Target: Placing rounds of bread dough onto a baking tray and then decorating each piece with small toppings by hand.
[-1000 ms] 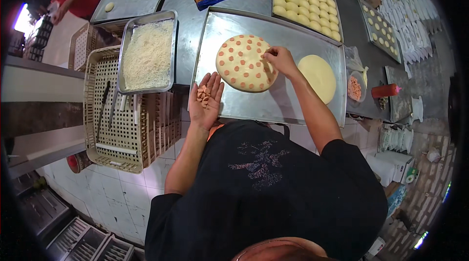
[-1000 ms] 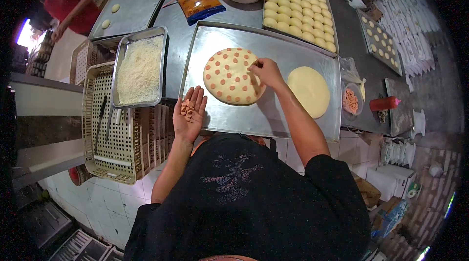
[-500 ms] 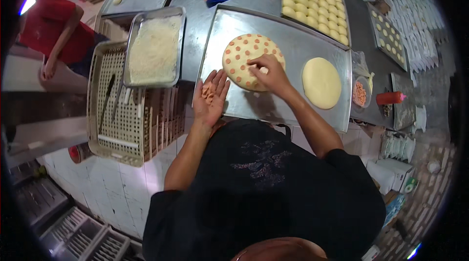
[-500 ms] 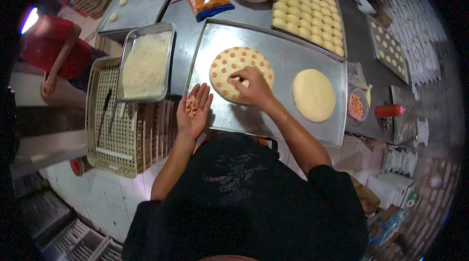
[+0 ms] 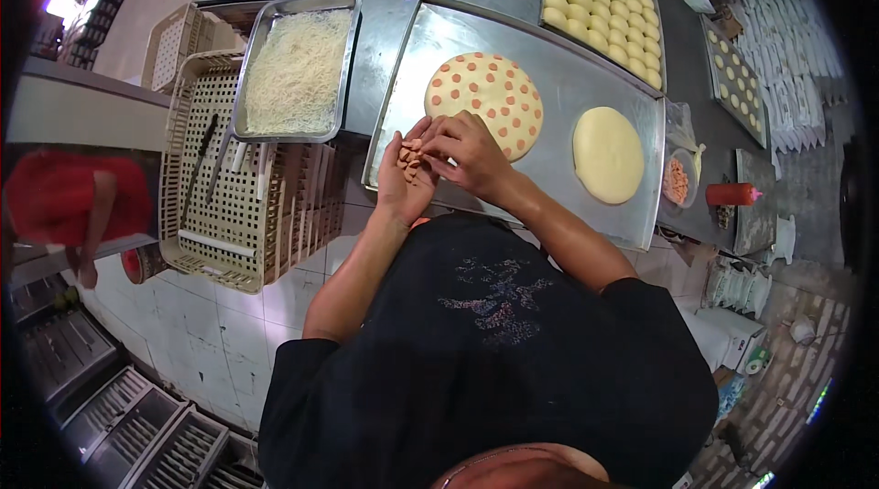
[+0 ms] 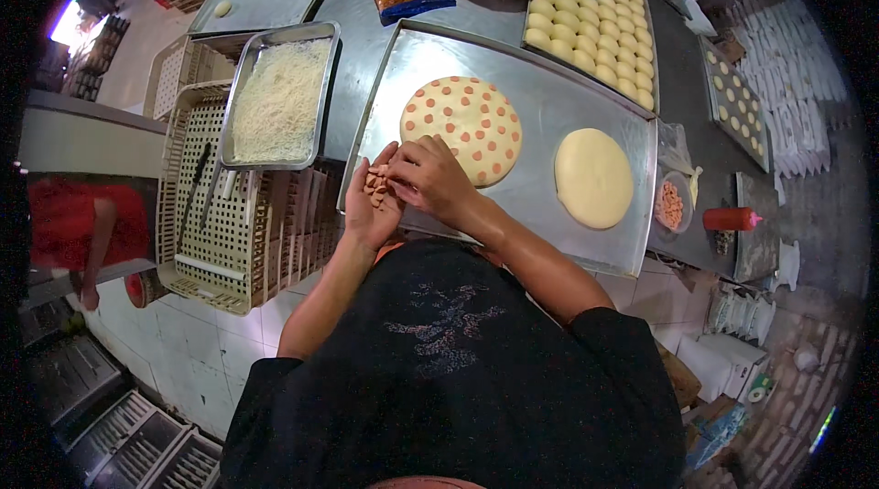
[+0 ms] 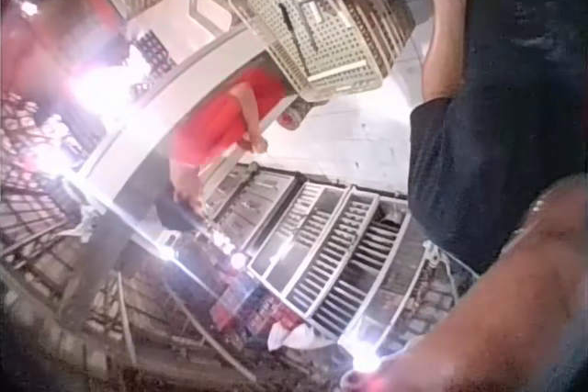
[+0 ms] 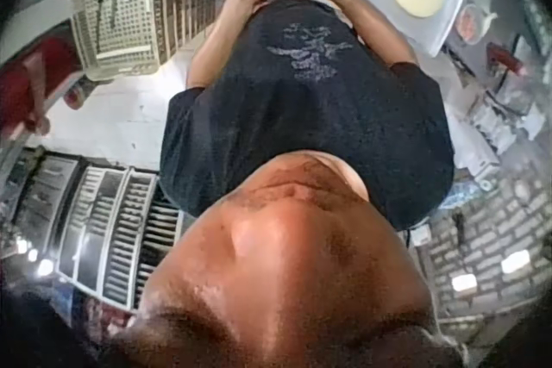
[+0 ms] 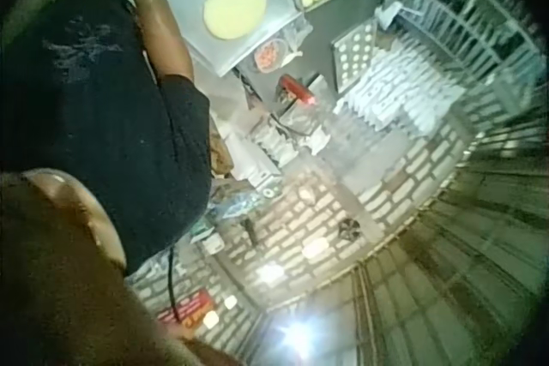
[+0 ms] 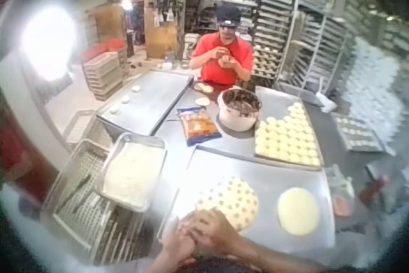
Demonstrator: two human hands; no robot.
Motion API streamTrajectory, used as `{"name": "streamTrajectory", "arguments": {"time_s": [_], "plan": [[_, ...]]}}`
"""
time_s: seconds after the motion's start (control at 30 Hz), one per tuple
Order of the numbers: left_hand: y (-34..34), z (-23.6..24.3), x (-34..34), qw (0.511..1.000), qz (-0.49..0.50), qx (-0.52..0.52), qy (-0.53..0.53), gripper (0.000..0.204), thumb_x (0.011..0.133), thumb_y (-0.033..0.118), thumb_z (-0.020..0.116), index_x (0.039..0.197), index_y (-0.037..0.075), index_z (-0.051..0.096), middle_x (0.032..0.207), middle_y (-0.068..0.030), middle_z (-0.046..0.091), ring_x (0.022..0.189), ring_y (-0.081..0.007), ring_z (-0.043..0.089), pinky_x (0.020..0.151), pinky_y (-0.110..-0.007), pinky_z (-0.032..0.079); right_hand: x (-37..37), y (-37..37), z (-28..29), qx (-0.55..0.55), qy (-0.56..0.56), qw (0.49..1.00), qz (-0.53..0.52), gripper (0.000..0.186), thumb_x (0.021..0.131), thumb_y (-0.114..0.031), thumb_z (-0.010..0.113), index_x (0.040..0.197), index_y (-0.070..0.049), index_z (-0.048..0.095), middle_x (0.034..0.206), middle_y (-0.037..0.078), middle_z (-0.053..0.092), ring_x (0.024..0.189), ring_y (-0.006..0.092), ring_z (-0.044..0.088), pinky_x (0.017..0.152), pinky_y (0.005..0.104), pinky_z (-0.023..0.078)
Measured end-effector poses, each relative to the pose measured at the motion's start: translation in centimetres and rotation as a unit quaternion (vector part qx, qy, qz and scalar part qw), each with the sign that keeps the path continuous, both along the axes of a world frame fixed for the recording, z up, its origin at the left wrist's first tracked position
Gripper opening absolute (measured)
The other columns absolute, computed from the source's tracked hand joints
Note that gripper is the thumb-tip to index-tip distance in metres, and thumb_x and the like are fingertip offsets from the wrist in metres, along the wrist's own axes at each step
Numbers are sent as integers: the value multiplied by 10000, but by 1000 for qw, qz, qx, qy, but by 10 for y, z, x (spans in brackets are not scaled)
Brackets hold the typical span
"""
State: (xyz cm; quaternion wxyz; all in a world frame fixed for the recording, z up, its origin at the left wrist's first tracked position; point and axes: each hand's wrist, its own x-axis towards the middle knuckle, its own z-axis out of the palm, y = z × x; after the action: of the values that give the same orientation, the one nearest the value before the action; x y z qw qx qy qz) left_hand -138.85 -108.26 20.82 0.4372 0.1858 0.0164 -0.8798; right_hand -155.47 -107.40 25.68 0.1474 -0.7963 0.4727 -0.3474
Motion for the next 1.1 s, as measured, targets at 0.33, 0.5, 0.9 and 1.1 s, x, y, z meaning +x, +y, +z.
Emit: {"name": "streamTrajectory", "arguments": {"time_s": [0.33, 0.5, 0.9, 1.1], "plan": [[1, 5, 11, 998, 61, 31, 12, 512, 1083, 339, 320, 1403, -44, 434, 1452, -235, 488, 1368, -338, 478, 1187, -476, 370, -101, -50, -29, 304, -165, 897, -276, 208, 850, -172, 733, 930, 20, 738, 802, 74, 694, 710, 111, 633, 602, 300, 504], [2, 8, 10, 997, 63, 28, 17, 506, 1078, 319, 351, 1409, -54, 435, 1473, -241, 466, 1385, -344, 457, 1184, -484, 371, -97, -54, -29, 335, -110, 891, -286, 211, 827, -177, 733, 909, 17, 736, 787, 78, 679, 704, 133, 625, 634, 300, 498], [0, 10, -11, 997, 42, 62, 5, 507, 1081, 338, 332, 1406, -32, 451, 1455, -213, 493, 1367, -328, 474, 1179, -460, 379, -20, 20, 1, 110, -45, 990, -78, 230, 853, -164, 742, 1067, -85, 718, 993, 81, 641, 977, 269, 577, 876, 408, 442], [13, 5, -48, 997, -52, 44, -36, 493, 1080, 322, 323, 1408, -3, 497, 1398, -138, 554, 1301, -257, 525, 1143, -386, 397, -13, 37, 12, -35, 77, 992, -89, 254, 815, -196, 739, 1057, -127, 704, 1025, 41, 613, 1067, 258, 546, 925, 408, 419]]}}
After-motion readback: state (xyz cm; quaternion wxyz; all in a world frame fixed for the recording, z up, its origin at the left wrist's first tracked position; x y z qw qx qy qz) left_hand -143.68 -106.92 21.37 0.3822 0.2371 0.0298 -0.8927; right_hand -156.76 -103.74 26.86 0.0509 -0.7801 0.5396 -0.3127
